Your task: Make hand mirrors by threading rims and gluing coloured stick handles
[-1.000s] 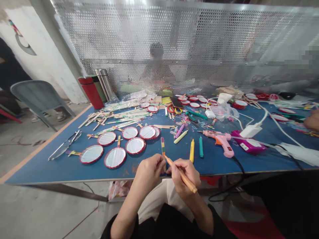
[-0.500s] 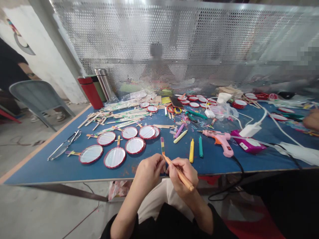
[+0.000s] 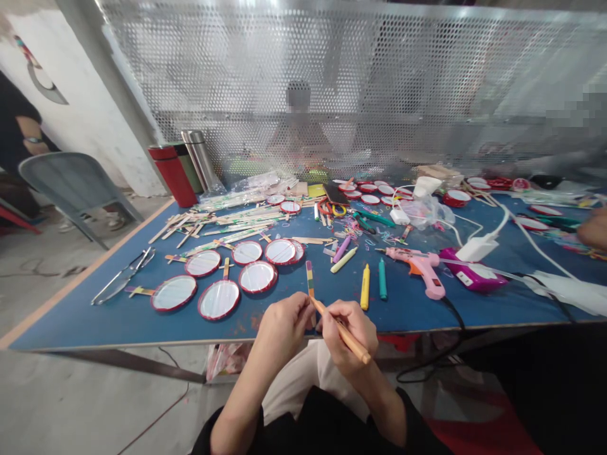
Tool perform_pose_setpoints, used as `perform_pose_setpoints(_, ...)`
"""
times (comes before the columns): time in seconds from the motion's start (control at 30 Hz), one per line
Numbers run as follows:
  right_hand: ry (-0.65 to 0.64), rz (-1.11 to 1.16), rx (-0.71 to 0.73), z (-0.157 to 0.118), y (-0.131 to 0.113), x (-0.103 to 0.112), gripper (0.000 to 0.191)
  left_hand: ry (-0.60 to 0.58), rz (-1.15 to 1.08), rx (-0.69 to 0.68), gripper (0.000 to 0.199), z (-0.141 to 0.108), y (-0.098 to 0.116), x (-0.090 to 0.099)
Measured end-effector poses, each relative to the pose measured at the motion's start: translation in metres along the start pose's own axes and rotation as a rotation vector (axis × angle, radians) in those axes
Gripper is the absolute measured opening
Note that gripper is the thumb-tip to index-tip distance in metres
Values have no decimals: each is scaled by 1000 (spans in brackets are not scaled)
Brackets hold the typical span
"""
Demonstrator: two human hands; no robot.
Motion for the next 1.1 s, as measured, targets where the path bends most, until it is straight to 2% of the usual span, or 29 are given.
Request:
perform_pose_setpoints(0.17, 63, 4, -105, -7, 13, 2, 5, 2, 5, 7, 27, 0, -1, 0)
perform_pose_setpoints(0.3, 130, 30, -101, -10, 14, 5, 3, -13, -6, 14, 26, 1, 0, 0)
perform_pose_setpoints(0.63, 58, 43, -88, -7, 12, 1, 4, -7, 0, 5, 27, -1, -1, 0)
perform_pose_setpoints(0.83, 79, 66, -94, -10, 17, 1, 2, -5, 0, 0, 25, 0, -1, 0)
perform_pose_setpoints(1.1, 30, 92, -68, -8, 15, -2, 4, -8, -2, -12, 25, 1, 2, 0)
Point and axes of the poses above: each hand's wrist, its own z-axis towards the middle knuckle, its own x-axis out of the back of the hand, y = z × x, the point moved 9 cm from there along z, towards the middle knuckle, and after that the axes turned 4 degrees about x, right-handed, at the moved point
